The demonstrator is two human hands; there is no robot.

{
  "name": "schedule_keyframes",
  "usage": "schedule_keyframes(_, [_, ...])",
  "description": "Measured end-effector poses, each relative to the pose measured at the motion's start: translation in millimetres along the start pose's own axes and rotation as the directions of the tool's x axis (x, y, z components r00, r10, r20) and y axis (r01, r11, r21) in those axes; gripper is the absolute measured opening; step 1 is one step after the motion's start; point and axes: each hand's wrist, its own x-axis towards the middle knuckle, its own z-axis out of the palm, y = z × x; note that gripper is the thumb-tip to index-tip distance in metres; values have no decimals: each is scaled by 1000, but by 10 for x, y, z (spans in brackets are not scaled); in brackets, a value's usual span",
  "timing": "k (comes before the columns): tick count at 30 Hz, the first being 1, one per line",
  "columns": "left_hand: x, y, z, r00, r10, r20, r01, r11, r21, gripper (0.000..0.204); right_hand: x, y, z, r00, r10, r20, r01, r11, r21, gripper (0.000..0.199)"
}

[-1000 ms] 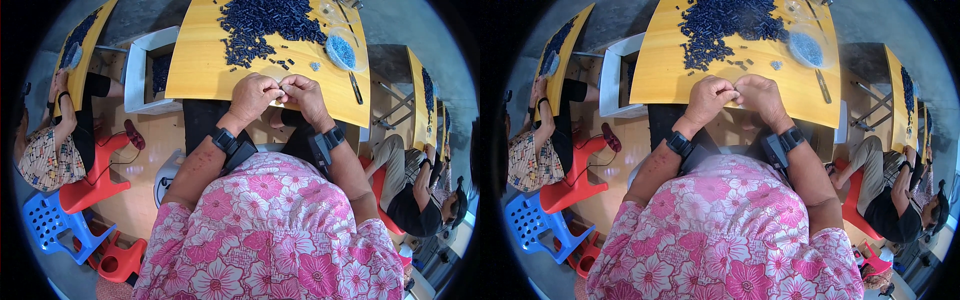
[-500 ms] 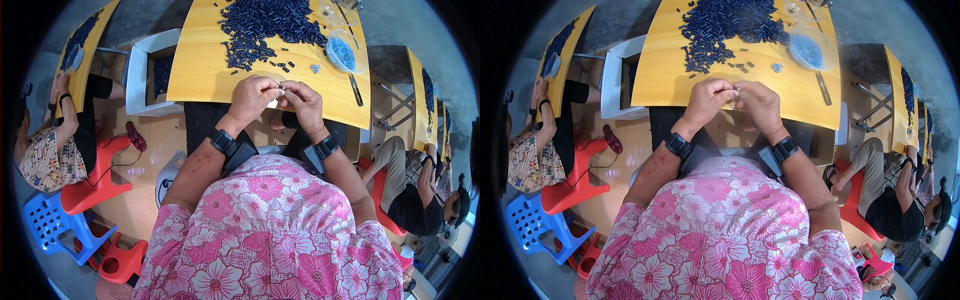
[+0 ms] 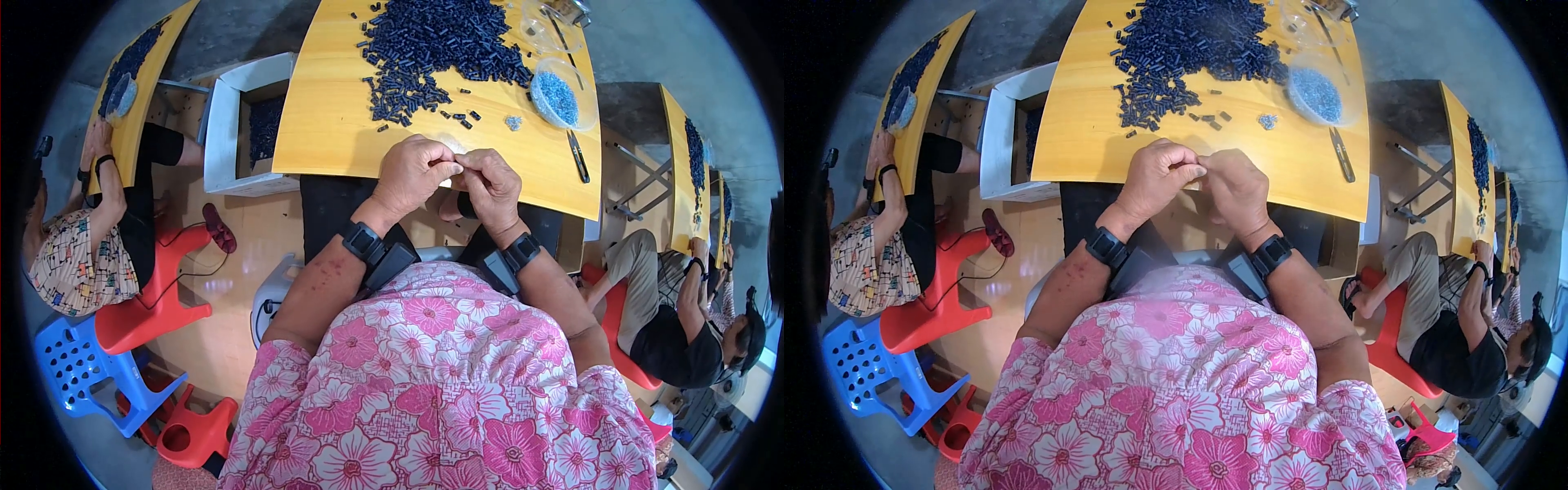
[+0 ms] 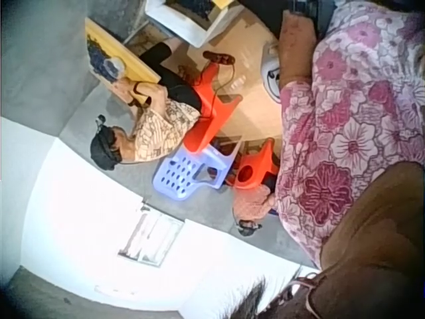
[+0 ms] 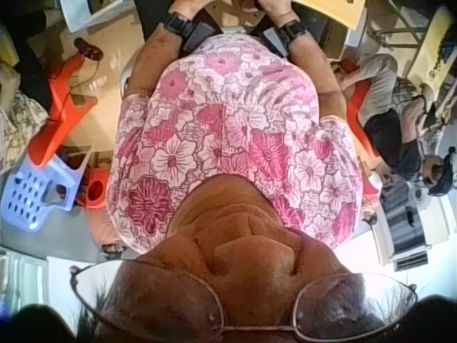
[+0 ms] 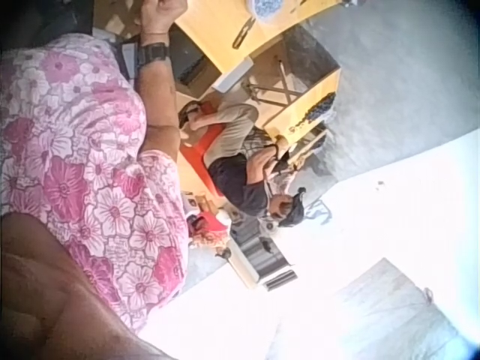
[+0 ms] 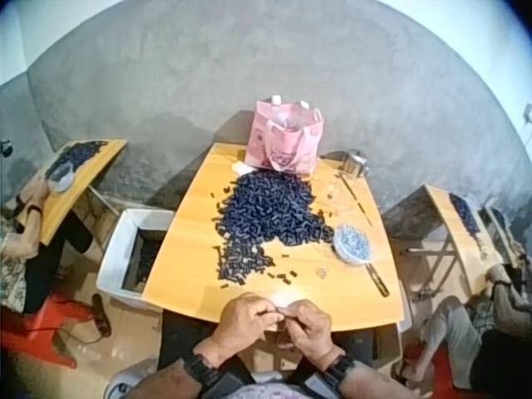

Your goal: Assembling small blue plastic components into black housings at a workstation.

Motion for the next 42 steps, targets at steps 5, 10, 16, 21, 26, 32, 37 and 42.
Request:
schedule_keyframes(5, [-8,36,-4,1000,-3,-7,4,999,50,12,18,72,-36,1000,-9,23,7,999,49,21])
schedule_keyframes(10, [-12,55,-24,999,52,-8,-51,994,92,12,11,-8,-56,988,144,62,-153,973,172,18])
schedule_keyframes(16, [-11,23,-30,1000,-8,-13,7,995,-101,11,3,39,-63,952,289,104,-307,910,280,24])
schedule_keyframes(21, [-5,4,-17,1000,-4,-28,1,994,-105,12,11,-36,-57,932,352,86,-360,874,326,22])
schedule_keyframes(26, [-4,-42,20,999,4,-52,-8,996,-90,17,9,-64,-59,931,356,86,-364,873,324,19])
schedule_keyframes(32, [-4,-19,11,999,18,-48,-20,999,-30,17,-1,-45,-63,955,284,84,-296,919,261,17])
schedule_keyframes(37, [-21,-1,9,999,32,-39,-31,999,20,14,-12,-13,-34,976,211,55,-218,953,209,16])
schedule_keyframes(42, [-21,-9,22,996,82,-42,-79,995,56,11,2,56,-40,996,74,46,-78,992,101,17])
